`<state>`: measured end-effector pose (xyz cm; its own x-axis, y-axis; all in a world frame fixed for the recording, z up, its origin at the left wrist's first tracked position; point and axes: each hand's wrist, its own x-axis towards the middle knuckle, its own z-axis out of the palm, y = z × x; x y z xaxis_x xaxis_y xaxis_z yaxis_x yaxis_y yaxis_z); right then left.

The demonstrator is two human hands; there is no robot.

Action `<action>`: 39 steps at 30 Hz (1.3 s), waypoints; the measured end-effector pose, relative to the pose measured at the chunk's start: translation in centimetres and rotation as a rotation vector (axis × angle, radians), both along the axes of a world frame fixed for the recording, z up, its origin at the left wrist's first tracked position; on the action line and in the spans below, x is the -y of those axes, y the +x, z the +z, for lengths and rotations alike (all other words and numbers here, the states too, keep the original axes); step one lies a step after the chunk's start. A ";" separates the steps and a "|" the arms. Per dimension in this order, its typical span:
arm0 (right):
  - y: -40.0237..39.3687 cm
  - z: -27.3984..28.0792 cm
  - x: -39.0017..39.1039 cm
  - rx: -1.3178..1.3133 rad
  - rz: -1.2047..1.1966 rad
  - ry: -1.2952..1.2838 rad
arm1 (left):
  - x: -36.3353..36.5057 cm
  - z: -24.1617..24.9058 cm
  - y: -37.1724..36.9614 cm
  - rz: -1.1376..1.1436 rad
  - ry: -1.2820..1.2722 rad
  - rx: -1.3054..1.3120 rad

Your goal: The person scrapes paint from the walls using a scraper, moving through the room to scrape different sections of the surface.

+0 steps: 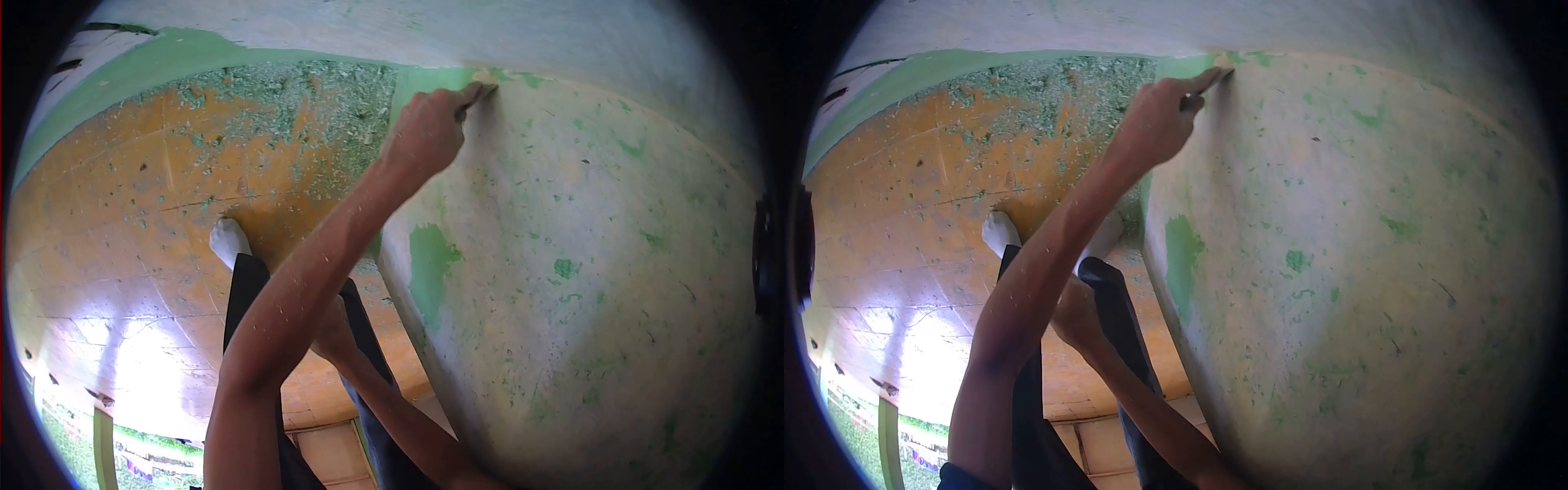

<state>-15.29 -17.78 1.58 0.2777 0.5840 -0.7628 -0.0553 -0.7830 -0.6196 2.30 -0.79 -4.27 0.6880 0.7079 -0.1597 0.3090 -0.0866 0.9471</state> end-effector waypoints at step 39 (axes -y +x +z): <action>0.6 0.5 -1.0 -0.049 0.025 -0.034 | -2.6 1.4 0.1 -0.177 -0.005 -0.151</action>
<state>-14.64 -16.77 2.05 0.2250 0.5635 -0.7949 -0.0653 -0.8053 -0.5893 2.39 1.84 -2.84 0.7694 0.5774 -0.2734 0.4274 -0.1472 0.8920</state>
